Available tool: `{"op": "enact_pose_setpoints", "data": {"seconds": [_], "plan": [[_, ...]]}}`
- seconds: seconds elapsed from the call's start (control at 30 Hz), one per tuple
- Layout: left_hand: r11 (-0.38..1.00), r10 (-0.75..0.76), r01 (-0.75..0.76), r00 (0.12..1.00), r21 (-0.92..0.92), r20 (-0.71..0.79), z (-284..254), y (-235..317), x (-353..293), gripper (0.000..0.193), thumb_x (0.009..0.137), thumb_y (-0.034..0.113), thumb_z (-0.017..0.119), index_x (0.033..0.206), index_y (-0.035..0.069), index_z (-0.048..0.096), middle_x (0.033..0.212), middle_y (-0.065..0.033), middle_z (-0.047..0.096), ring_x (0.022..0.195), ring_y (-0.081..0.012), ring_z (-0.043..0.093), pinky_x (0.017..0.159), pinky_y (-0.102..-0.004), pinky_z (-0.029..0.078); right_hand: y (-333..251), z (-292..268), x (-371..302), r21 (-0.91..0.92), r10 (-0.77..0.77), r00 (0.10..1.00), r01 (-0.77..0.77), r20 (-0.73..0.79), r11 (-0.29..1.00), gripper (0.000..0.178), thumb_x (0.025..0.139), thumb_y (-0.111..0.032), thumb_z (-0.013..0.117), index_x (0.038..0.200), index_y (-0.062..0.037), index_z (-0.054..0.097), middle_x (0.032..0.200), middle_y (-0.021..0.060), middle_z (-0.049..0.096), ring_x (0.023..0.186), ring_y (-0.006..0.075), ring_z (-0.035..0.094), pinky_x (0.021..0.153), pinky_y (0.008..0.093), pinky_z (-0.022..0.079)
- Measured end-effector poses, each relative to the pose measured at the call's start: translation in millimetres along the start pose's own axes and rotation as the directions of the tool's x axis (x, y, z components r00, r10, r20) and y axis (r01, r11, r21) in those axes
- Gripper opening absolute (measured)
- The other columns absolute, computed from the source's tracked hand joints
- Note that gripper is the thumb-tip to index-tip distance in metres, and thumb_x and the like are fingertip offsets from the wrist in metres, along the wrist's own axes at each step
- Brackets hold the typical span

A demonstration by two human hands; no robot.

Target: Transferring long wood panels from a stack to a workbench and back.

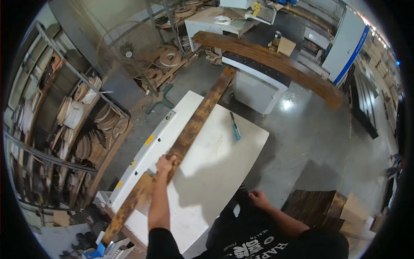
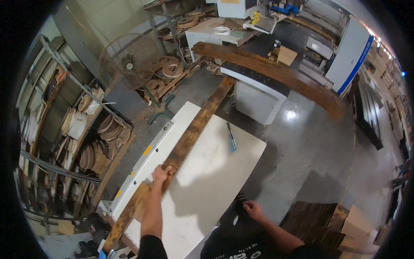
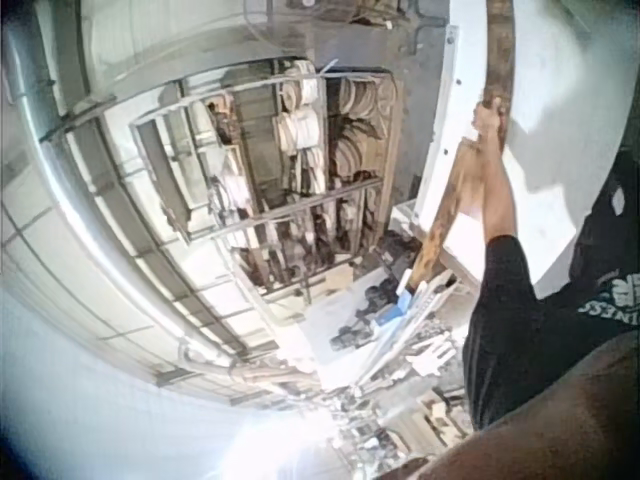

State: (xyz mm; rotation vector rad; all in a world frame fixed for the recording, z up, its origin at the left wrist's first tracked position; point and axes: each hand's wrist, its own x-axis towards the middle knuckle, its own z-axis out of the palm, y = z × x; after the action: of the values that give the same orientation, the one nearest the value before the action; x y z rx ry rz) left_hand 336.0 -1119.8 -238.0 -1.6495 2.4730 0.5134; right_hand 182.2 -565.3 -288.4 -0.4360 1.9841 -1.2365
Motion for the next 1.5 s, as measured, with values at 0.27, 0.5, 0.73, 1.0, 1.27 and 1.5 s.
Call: {"op": "enact_pose_setpoints", "data": {"seconds": [0.27,0.5,0.73,1.0,1.27,1.5], "plan": [[0.968,-0.192,0.177,0.979,-0.178,-0.066,25,52,-187,0.06,0.102,0.061,0.052,0.11,0.006,0.076,0.108,-0.0251,0.074,0.108,-0.0462,0.068,0.093,-0.0555,0.053,-64,50,144,0.203,-0.115,0.966,0.067,0.233,0.977,0.04,0.103,-0.032,0.069,0.128,-0.0009,0.066,0.103,0.0094,0.074,0.09,0.0174,0.071,0.082,0.033,0.057],[0.93,-0.349,0.336,0.935,-0.149,-0.071,48,17,-332,0.059,0.087,0.062,0.074,0.101,0.005,0.077,0.099,-0.0194,0.076,0.092,-0.0421,0.073,0.08,-0.0509,0.056,-142,85,261,0.459,0.245,0.87,-0.443,0.429,0.77,0.079,0.102,-0.066,0.052,0.151,-0.0046,0.045,0.142,0.015,0.059,0.126,0.0314,0.061,0.112,0.0467,0.047],[0.936,-0.313,0.255,0.917,-0.242,-0.246,55,-23,-436,0.05,0.077,0.048,0.09,0.096,0.005,0.073,0.089,-0.0147,0.074,0.084,-0.0389,0.072,0.073,-0.0467,0.056,-160,124,222,0.714,0.247,0.725,-0.684,0.643,0.152,0.091,0.093,-0.088,0.034,0.13,-0.0112,0.064,0.119,0.011,0.07,0.117,0.0294,0.064,0.107,0.0471,0.05],[0.97,-0.193,0.141,0.943,-0.199,-0.272,89,-64,-449,0.02,0.09,0.028,0.077,0.098,0.009,0.075,0.096,-0.0142,0.074,0.094,-0.0394,0.068,0.085,-0.05,0.054,-113,122,118,0.621,0.288,0.665,-0.746,0.689,0.24,0.116,0.083,-0.1,0.027,0.159,-0.0134,0.043,0.156,0.0055,0.051,0.144,0.0295,0.043,0.123,0.0489,0.028],[1.0,0.005,0.006,0.937,0.03,-0.349,86,-102,-444,0.028,0.093,0.035,0.074,0.096,0.007,0.072,0.092,-0.0109,0.073,0.094,-0.0295,0.068,0.114,-0.0513,0.041,-99,103,103,0.537,0.373,0.604,-0.797,0.704,0.276,0.108,0.089,-0.088,0.047,0.153,-0.0003,0.043,0.145,0.0156,0.056,0.141,0.0316,0.049,0.123,0.0499,0.033],[0.999,0.011,-0.028,0.93,-0.04,-0.366,78,-149,-456,0.025,0.095,0.032,0.071,0.1,0.008,0.074,0.093,-0.0056,0.073,0.094,-0.0269,0.067,0.115,-0.052,0.04,-126,112,61,0.114,0.405,0.679,-0.583,0.613,0.805,0.059,0.102,-0.059,0.058,0.107,-0.001,0.069,0.101,0.0135,0.072,0.09,0.0311,0.069,0.072,0.044,0.058]]}}
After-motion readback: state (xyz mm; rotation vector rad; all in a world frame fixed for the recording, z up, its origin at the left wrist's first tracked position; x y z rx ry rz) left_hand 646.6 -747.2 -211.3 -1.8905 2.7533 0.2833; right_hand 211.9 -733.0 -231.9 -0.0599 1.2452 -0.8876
